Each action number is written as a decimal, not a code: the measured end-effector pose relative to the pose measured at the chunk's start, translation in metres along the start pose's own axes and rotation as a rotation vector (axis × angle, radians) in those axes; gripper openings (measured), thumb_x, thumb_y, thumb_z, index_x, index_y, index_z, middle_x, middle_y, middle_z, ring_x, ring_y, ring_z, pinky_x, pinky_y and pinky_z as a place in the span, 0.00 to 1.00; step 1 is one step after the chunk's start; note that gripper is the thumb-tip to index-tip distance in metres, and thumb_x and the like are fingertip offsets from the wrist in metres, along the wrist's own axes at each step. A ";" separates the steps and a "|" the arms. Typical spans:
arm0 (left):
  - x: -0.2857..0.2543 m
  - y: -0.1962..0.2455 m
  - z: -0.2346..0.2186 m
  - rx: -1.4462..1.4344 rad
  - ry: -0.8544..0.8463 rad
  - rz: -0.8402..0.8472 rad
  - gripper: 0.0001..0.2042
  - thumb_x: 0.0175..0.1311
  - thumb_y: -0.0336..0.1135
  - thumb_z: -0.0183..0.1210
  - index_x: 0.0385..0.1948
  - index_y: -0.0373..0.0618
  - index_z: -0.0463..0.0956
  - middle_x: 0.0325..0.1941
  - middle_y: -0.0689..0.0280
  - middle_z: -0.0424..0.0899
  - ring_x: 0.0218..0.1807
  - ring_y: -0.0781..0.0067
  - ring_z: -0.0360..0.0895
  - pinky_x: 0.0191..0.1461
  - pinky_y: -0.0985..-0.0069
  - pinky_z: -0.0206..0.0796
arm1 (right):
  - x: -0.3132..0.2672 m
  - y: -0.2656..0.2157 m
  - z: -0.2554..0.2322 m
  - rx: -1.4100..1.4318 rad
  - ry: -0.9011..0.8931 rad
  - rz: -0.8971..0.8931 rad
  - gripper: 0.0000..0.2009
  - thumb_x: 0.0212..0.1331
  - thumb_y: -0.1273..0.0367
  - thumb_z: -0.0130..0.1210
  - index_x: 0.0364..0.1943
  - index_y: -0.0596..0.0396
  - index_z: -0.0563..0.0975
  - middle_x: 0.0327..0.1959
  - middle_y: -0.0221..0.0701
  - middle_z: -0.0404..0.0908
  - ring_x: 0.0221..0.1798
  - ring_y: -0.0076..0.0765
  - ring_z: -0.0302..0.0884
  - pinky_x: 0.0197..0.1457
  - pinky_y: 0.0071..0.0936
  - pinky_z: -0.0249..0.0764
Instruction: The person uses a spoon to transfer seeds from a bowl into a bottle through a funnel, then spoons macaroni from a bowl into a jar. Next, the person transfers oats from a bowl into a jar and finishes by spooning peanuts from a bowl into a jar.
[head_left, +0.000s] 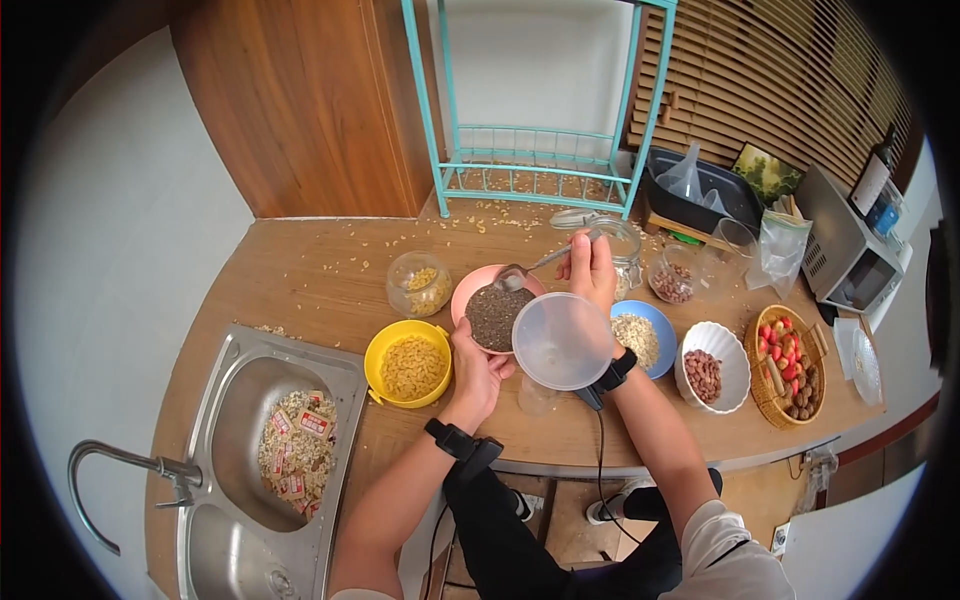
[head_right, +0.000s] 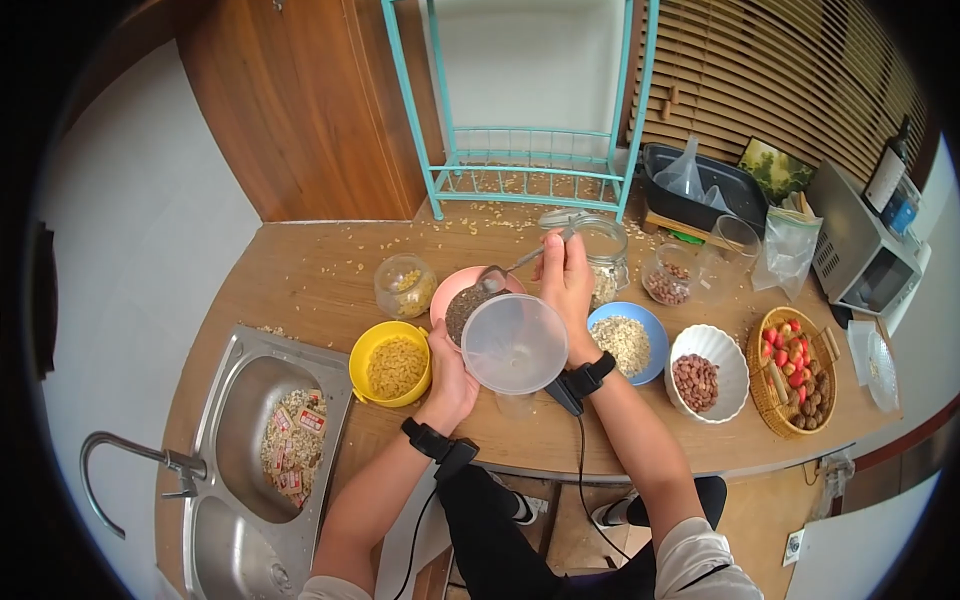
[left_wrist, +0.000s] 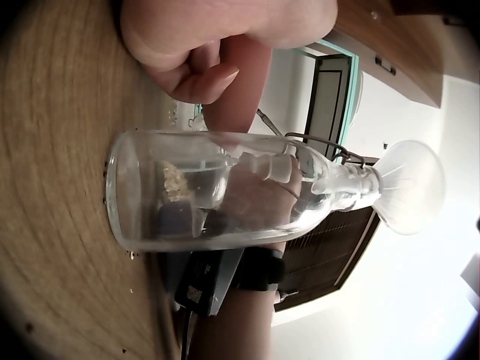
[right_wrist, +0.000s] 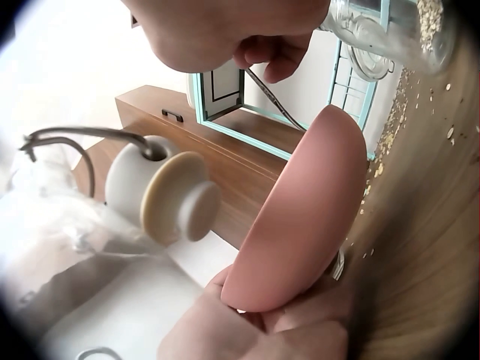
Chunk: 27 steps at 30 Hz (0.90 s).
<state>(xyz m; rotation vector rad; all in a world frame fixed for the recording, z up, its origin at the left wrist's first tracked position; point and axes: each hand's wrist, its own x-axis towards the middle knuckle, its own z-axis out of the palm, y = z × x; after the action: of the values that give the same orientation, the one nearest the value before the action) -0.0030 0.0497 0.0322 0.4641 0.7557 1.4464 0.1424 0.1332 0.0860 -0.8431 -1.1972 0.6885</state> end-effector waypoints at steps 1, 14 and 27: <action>0.000 0.002 0.002 -0.012 0.023 -0.019 0.23 0.77 0.59 0.32 0.41 0.52 0.69 0.29 0.73 0.74 0.19 0.84 0.55 0.23 0.82 0.50 | 0.002 0.000 0.002 0.000 -0.007 0.006 0.14 0.76 0.60 0.45 0.40 0.57 0.74 0.22 0.26 0.72 0.24 0.19 0.69 0.28 0.22 0.67; 0.002 0.001 -0.004 -0.066 0.124 -0.081 0.21 0.76 0.60 0.34 0.39 0.55 0.68 0.28 0.74 0.71 0.20 0.83 0.55 0.24 0.81 0.46 | 0.015 0.006 0.006 0.187 0.014 0.364 0.14 0.77 0.56 0.42 0.38 0.50 0.68 0.17 0.19 0.59 0.15 0.14 0.51 0.16 0.20 0.48; 0.002 0.000 -0.002 -0.087 0.092 -0.064 0.21 0.77 0.59 0.33 0.37 0.55 0.67 0.24 0.75 0.68 0.21 0.83 0.58 0.25 0.81 0.50 | 0.015 0.013 0.005 0.208 -0.090 0.625 0.15 0.77 0.55 0.42 0.34 0.47 0.68 0.14 0.18 0.55 0.12 0.15 0.46 0.15 0.19 0.45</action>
<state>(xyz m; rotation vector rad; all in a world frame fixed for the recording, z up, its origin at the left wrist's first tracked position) -0.0050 0.0516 0.0303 0.3055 0.7703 1.4422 0.1412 0.1535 0.0831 -1.0235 -0.9128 1.3456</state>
